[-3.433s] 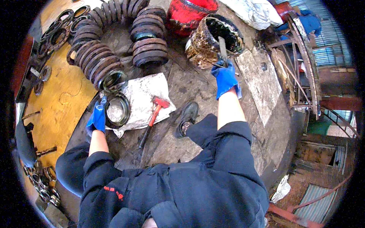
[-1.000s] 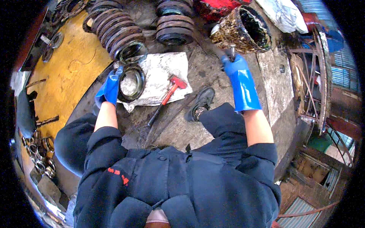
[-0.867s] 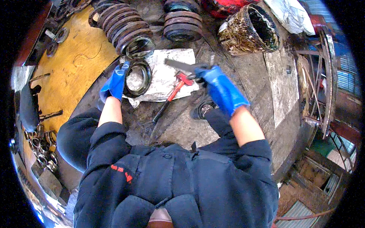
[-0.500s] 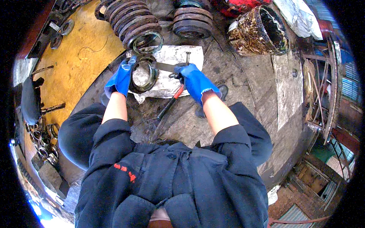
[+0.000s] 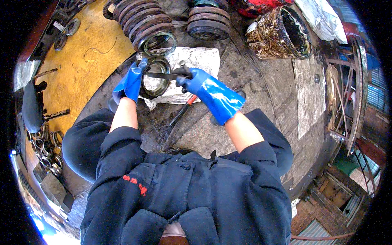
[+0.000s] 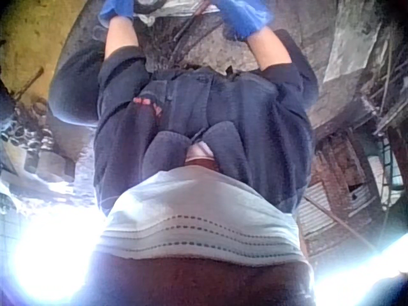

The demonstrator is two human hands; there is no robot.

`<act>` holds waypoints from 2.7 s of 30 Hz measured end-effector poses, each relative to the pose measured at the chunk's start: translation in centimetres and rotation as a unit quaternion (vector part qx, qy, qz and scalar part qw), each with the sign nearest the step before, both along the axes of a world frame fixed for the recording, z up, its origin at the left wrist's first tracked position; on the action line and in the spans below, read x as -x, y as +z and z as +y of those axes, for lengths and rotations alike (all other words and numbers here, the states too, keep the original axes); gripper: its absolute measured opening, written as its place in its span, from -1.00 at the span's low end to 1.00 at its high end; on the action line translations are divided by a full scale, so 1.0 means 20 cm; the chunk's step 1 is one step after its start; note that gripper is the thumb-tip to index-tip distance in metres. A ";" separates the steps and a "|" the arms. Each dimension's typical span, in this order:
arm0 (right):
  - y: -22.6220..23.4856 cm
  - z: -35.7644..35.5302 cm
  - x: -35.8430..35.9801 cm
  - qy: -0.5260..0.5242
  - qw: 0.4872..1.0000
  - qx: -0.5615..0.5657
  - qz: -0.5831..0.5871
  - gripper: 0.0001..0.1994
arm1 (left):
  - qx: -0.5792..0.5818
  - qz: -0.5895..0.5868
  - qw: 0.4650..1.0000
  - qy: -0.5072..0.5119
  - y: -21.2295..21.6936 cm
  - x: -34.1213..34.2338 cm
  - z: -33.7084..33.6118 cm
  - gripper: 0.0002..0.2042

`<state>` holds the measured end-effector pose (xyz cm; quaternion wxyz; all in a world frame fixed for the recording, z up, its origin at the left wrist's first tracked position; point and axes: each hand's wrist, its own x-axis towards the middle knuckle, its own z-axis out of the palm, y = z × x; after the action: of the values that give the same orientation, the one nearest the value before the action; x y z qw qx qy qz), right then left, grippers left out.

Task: The person sits on the floor and cleans circular metal parts using a hammer, a file, and a brush. They repeatedly strike, scrape, and brush the parts to remove debris, then place them on a nearby surface.

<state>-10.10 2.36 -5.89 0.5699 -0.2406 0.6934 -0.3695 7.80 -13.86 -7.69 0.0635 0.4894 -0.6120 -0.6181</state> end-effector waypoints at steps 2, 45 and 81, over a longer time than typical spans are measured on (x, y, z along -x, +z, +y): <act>-0.03 0.05 0.05 -0.099 0.995 -0.007 -0.030 -0.72 | 0.028 -0.046 0.998 -0.010 0.06 0.00 0.01 -0.35; -0.55 0.35 -0.02 -0.082 0.990 -0.110 0.010 -0.70 | 0.067 -0.073 0.995 -0.008 -0.36 -0.06 -0.10 -0.40; -0.53 0.31 -0.10 -0.296 0.934 -0.148 -0.134 -0.71 | 0.025 0.000 1.000 -0.017 -0.13 0.06 0.00 -0.42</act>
<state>-8.09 8.48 -16.55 0.5515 0.1149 0.6971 -0.4435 6.61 -13.90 -10.29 0.0653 0.4768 -0.6359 -0.6034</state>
